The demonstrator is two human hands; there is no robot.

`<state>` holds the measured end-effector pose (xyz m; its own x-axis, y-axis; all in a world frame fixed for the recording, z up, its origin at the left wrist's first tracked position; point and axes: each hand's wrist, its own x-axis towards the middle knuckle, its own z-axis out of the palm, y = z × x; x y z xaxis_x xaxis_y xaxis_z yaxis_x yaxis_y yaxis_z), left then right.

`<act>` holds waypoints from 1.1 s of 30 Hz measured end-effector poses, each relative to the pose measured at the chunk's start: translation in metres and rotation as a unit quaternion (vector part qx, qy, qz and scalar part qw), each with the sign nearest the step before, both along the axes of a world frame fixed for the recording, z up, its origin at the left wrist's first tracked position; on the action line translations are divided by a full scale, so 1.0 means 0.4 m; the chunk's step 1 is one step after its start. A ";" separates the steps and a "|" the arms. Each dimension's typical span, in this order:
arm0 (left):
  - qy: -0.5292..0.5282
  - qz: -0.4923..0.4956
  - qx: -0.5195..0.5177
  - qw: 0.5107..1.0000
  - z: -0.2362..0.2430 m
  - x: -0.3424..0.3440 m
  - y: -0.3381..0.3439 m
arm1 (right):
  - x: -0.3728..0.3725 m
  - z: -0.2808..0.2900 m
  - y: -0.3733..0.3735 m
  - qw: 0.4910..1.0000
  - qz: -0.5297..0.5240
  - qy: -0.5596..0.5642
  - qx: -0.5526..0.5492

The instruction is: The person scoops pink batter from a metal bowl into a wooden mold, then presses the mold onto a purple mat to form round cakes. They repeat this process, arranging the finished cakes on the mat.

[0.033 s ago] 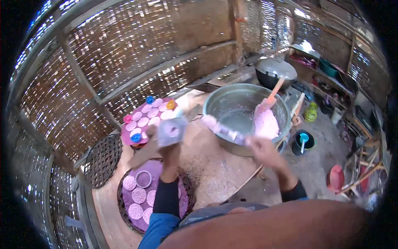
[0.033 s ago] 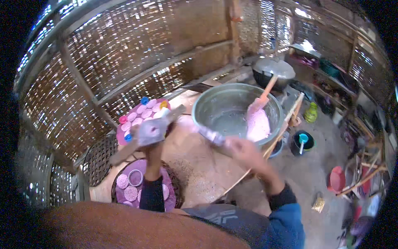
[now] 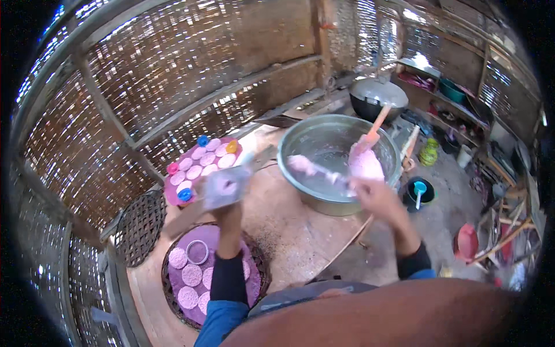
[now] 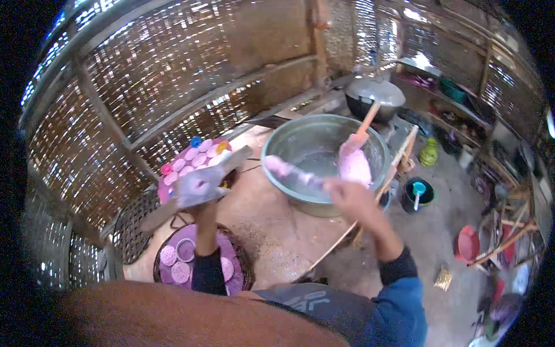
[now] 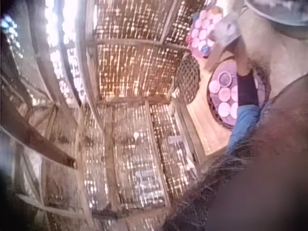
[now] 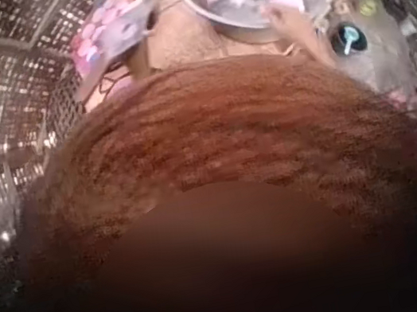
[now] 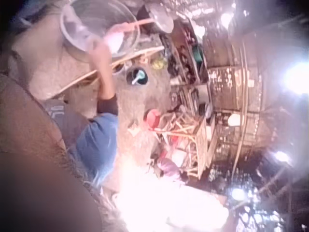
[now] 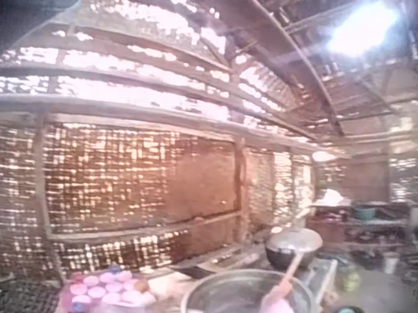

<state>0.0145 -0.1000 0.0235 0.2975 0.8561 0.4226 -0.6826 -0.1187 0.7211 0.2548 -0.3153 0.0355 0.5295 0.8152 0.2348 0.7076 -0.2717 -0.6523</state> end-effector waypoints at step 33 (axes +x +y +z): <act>0.600 0.231 0.328 0.692 0.022 -0.401 -0.152 | -0.414 0.049 0.244 0.901 0.409 0.036 0.140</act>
<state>-0.1458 -0.1609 0.0324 0.5303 0.7180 0.4509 0.5814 -0.6950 0.4230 0.0892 -0.2175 0.0553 -0.2001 0.8532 0.4816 0.5485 0.5049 -0.6665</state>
